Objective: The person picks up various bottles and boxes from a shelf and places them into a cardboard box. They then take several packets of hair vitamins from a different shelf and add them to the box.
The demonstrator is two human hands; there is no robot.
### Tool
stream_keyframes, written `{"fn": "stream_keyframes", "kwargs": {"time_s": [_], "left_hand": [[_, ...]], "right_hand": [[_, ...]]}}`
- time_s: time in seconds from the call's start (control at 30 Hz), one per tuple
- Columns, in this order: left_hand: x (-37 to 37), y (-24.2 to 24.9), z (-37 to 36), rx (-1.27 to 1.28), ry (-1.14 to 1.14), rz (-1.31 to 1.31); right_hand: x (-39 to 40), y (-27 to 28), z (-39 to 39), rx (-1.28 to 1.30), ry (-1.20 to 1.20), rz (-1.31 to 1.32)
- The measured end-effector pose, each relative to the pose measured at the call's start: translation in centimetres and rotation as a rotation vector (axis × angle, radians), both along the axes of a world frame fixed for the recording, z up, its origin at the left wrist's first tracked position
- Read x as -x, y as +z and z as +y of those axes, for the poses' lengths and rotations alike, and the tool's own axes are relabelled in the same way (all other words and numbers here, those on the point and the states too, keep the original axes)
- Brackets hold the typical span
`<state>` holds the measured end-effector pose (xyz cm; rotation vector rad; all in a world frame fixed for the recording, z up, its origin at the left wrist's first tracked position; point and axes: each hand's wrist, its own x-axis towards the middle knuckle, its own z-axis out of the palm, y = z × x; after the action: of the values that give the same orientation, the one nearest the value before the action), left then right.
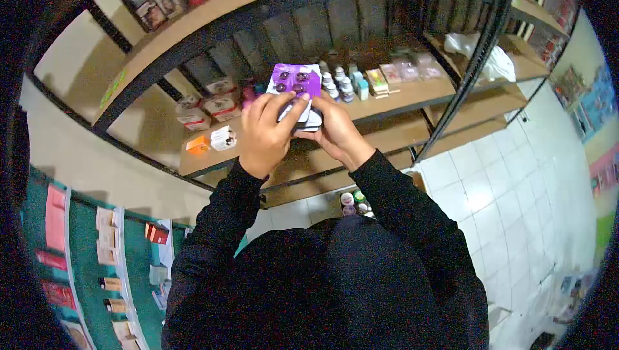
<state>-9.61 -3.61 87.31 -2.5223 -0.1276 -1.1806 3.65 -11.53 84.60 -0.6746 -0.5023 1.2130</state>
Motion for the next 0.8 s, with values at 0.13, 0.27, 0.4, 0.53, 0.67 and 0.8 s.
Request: {"fn": "stream_keyframes", "kwargs": {"time_s": [0.13,0.27,0.4,0.53,0.67,0.8], "left_hand": [[-3.1,-2.7,-1.4,0.095,-0.102,0.062],[-6.0,-5.6,-3.4,0.327,-0.265,0.204],[-10.0,-10.4,-4.2,0.594,-0.56,0.243],[-13.2,-15.4,-5.9,0.828,-0.575,0.181],[-16.6,-24.6,-8.1,1.789,-0.414,0.47],[-18.4,-38.0,-9.4,1.607,-0.547,0.496]], "right_hand": [[-2.1,-2.7,-1.6,-0.007,-0.093,0.125],[-4.8,-6.4,-3.8,-0.105,-0.17,0.151],[-7.3,-10.7,-6.8,0.071,-0.432,0.098],[-9.7,-15.5,-10.9,0.158,-0.571,0.112],[-11.1,-22.5,-14.3,0.347,-0.701,0.14],[-12.3,-31.3,-17.6,0.457,-0.738,0.23]]}}
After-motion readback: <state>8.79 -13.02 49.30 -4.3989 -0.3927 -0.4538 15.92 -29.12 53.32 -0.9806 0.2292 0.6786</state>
